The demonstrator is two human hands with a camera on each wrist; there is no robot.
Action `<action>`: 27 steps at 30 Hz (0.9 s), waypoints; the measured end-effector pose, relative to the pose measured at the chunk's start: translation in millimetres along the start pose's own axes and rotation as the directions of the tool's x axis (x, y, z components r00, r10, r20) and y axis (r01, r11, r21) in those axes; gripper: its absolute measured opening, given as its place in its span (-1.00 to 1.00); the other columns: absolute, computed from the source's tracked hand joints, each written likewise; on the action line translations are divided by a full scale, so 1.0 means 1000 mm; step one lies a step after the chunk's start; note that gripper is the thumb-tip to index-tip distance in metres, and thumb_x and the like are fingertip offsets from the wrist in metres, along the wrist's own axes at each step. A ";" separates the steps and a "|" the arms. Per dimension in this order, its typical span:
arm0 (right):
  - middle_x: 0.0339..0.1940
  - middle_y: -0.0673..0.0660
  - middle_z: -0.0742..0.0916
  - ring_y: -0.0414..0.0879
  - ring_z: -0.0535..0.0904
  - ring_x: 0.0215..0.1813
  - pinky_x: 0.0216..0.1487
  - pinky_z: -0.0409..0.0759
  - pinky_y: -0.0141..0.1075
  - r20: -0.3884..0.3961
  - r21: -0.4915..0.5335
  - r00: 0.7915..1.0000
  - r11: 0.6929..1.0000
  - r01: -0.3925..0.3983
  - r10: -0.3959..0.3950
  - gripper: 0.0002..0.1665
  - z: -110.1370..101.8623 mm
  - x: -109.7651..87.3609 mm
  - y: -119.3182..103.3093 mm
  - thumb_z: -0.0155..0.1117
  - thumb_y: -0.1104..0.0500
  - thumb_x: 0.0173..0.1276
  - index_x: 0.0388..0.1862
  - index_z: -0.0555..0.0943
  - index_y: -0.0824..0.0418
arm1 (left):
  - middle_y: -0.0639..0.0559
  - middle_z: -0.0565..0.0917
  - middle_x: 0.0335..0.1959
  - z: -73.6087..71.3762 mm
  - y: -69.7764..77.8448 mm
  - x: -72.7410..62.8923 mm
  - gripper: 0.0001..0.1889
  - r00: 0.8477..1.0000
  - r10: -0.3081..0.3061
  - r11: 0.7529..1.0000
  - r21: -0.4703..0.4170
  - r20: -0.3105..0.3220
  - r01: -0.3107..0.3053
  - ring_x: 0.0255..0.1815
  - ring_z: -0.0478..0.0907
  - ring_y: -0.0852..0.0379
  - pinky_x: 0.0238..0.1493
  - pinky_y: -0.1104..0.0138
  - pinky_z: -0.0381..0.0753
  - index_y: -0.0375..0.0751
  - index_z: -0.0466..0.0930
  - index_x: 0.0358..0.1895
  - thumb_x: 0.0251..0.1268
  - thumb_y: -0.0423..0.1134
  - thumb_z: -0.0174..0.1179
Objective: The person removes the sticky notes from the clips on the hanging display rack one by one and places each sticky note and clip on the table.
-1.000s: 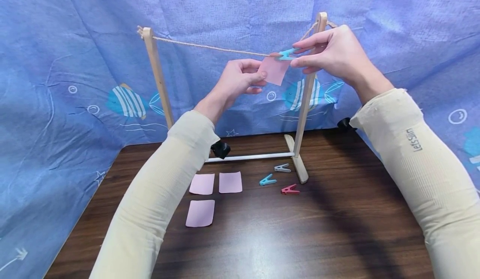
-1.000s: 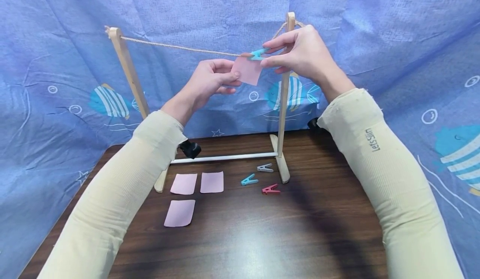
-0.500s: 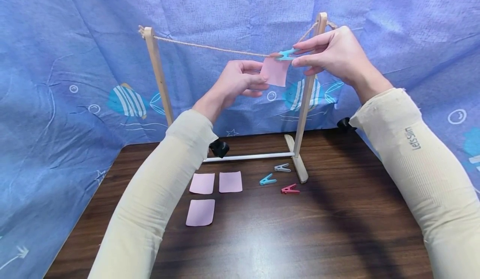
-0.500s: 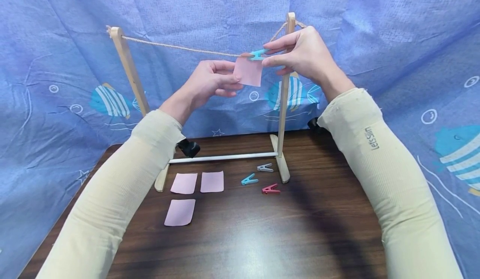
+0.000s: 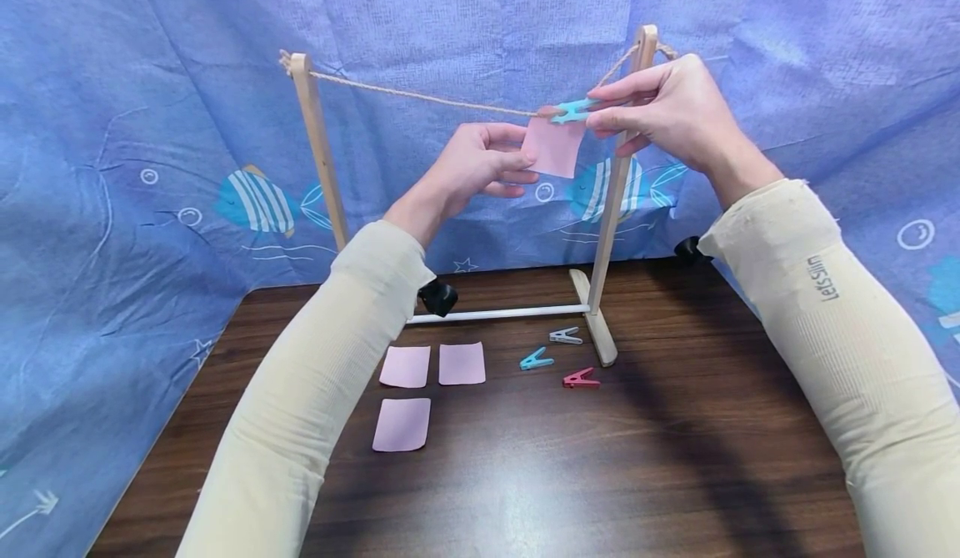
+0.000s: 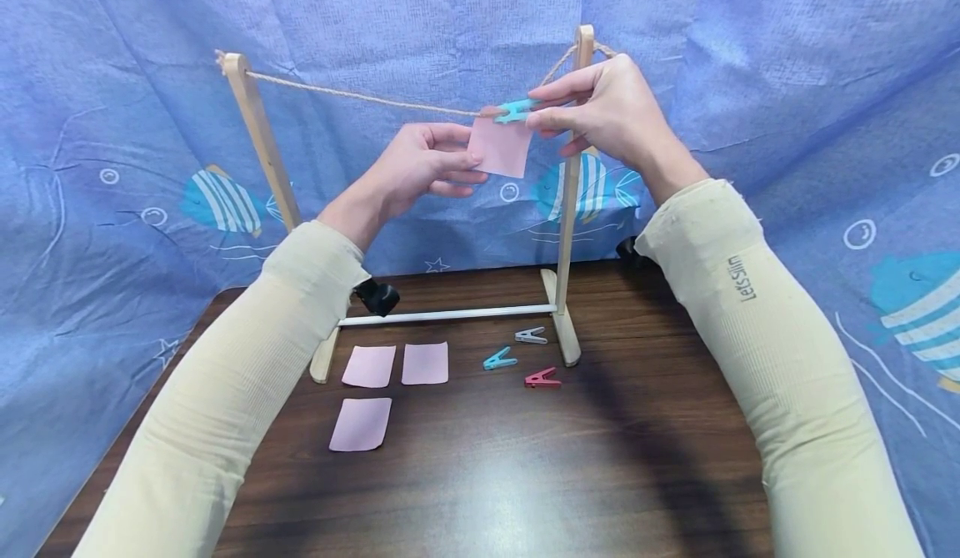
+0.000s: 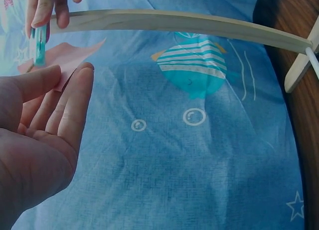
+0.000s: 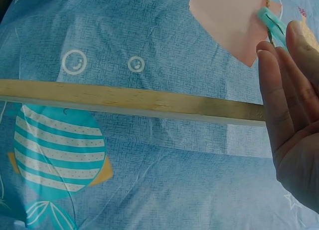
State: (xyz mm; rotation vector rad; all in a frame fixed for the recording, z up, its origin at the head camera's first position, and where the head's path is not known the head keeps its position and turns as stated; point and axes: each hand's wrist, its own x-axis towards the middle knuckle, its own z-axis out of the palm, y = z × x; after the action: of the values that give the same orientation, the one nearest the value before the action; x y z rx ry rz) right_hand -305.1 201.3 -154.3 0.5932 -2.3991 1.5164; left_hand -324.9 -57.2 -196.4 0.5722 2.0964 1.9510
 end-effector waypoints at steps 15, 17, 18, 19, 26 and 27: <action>-0.34 0.05 0.83 -0.13 0.79 -0.32 -0.45 0.71 -0.28 -0.028 0.080 0.999 0.996 0.038 -0.036 -0.67 0.002 0.001 0.003 0.51 0.20 0.27 -0.02 0.78 0.30 | -0.19 0.76 -0.06 -0.001 0.000 -0.002 -0.65 1.000 -0.011 1.000 0.014 -0.011 0.012 0.05 0.69 -0.22 -0.14 0.16 0.77 -0.24 0.63 0.22 0.40 -0.40 0.28; -0.34 0.09 0.83 -0.11 0.79 -0.33 -0.45 0.71 -0.26 -0.036 0.094 0.998 0.995 0.045 -0.042 -0.67 0.004 0.000 0.004 0.52 0.18 0.26 -0.03 0.78 0.31 | -0.19 0.76 -0.06 -0.001 0.000 -0.003 -0.65 1.000 -0.012 1.000 0.013 -0.011 0.012 0.05 0.69 -0.22 -0.11 0.14 0.77 -0.24 0.62 0.22 0.40 -0.40 0.29; -0.33 0.11 0.83 -0.10 0.79 -0.33 -0.45 0.71 -0.26 -0.038 0.103 0.998 0.993 0.048 -0.045 -0.66 0.005 0.000 0.004 0.53 0.18 0.25 -0.04 0.78 0.32 | -0.19 0.76 -0.06 -0.001 0.000 -0.003 -0.65 1.000 -0.013 1.000 0.012 -0.011 0.013 0.04 0.70 -0.21 -0.09 0.12 0.76 -0.24 0.62 0.22 0.40 -0.40 0.29; -0.33 0.14 0.83 -0.08 0.79 -0.33 -0.45 0.71 -0.25 -0.040 0.111 0.998 0.992 0.053 -0.049 -0.65 0.006 0.000 0.005 0.54 0.17 0.24 -0.05 0.78 0.33 | -0.19 0.76 -0.06 -0.001 0.000 -0.003 -0.64 1.000 -0.012 1.000 0.013 -0.011 0.013 0.02 0.71 -0.20 -0.07 0.10 0.75 -0.25 0.62 0.22 0.40 -0.40 0.29; -0.32 0.21 0.82 -0.04 0.79 -0.36 -0.48 0.70 -0.22 -0.057 0.190 0.996 0.978 0.084 -0.075 -0.66 0.010 -0.001 0.008 0.57 0.21 0.21 -0.08 0.77 0.37 | -0.20 0.76 -0.09 -0.002 0.000 -0.005 -0.64 1.000 -0.019 1.000 0.008 -0.022 0.019 -0.09 0.75 -0.11 -0.12 0.13 0.77 -0.24 0.62 0.22 0.39 -0.41 0.30; -0.32 0.21 0.82 -0.03 0.79 -0.37 -0.50 0.69 -0.22 -0.061 0.215 0.995 0.972 0.091 -0.080 -0.66 0.010 0.000 0.008 0.57 0.22 0.21 -0.09 0.77 0.39 | -0.20 0.76 -0.09 -0.002 0.000 -0.005 -0.64 1.000 -0.020 1.000 0.007 -0.023 0.020 -0.10 0.76 -0.10 -0.14 0.15 0.77 -0.24 0.62 0.22 0.39 -0.41 0.29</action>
State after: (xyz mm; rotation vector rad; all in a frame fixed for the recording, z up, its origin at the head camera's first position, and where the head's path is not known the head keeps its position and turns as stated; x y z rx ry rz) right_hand -308.5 195.3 -165.6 0.6834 -2.1559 1.7470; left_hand -321.4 -61.0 -196.7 0.5313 2.1150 1.9492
